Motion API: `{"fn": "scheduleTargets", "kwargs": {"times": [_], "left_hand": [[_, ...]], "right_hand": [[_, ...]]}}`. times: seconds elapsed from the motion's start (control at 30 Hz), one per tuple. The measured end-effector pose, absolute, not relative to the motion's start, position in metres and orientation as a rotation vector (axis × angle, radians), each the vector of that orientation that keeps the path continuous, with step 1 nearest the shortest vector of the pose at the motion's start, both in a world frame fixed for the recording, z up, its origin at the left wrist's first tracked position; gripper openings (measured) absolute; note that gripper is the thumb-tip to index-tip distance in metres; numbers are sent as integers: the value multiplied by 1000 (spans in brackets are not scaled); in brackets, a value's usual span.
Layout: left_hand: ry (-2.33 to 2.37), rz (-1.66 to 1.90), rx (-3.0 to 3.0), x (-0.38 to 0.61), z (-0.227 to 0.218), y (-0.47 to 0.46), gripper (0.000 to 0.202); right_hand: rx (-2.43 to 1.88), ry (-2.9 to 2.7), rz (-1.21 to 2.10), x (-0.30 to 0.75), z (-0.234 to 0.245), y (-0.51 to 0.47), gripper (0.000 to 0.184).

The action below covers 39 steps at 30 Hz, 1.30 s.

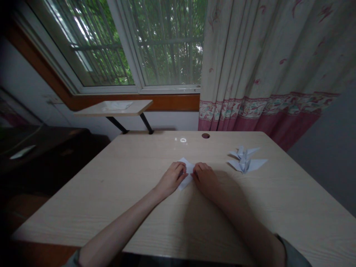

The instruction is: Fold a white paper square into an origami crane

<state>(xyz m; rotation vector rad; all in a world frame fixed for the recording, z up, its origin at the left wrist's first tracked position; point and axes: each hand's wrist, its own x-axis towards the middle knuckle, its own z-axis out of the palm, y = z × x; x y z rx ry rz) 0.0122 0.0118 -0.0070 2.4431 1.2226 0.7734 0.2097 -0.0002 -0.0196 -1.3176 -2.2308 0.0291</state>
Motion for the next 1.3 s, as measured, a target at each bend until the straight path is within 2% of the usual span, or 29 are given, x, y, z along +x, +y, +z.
{"fn": "scheduleTargets", "kwargs": {"times": [0.23,0.53,0.8,1.3], "left_hand": [[1285,758,2459,12,-13,14,5],[1232,776,2437,9,-16,11,34],[1219,732,2442,8,-12,9,46],[1173,843,2522,6,-5,6,39]], "right_hand": [[-1337,-2233,16,211,-24,3,20],[-1304,-2228,113,215,-28,2,30],[-1304,-2259,118,215,-26,1,33],[-1132,-2086,133,220,-47,7,48]]}}
